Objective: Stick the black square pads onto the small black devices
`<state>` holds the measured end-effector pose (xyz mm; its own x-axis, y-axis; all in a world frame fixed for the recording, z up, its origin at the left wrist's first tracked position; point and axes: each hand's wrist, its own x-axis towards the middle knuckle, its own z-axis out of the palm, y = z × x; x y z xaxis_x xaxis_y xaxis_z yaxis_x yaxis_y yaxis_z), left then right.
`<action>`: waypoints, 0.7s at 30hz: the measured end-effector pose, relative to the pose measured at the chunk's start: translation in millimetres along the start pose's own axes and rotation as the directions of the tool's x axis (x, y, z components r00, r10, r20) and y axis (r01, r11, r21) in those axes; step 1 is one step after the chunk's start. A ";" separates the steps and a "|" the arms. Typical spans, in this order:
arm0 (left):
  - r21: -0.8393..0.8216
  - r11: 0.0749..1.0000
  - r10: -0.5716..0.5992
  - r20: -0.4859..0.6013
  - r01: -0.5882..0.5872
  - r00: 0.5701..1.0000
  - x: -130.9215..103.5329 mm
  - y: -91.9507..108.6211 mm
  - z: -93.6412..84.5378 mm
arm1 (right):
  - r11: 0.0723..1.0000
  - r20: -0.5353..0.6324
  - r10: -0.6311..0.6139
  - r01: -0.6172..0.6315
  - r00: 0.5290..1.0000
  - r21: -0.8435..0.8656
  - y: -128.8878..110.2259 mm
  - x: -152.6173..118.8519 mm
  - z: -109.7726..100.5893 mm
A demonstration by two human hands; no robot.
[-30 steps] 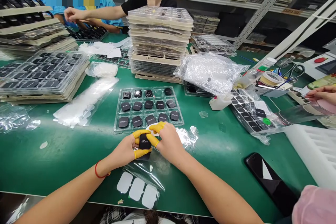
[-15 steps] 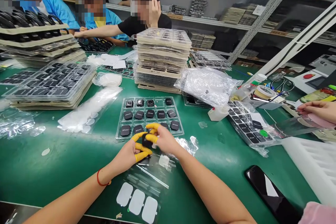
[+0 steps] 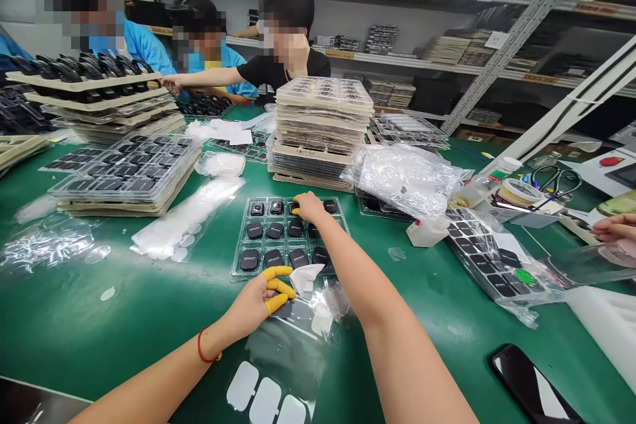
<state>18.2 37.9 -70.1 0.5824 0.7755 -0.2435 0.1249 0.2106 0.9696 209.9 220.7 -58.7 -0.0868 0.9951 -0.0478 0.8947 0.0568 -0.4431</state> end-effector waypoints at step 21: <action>0.021 0.981 0.192 0.094 -0.194 0.977 -7.6 6.6 7.9 | 0.734 0.033 0.031 -0.045 0.999 0.678 -36.0 -203.6 14.0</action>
<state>21.0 28.7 -61.6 0.6685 0.7420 -0.0496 0.0262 0.0432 0.9987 189.3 14.9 -45.6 -0.0736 0.9932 -0.0905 0.3629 -0.0579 -0.9300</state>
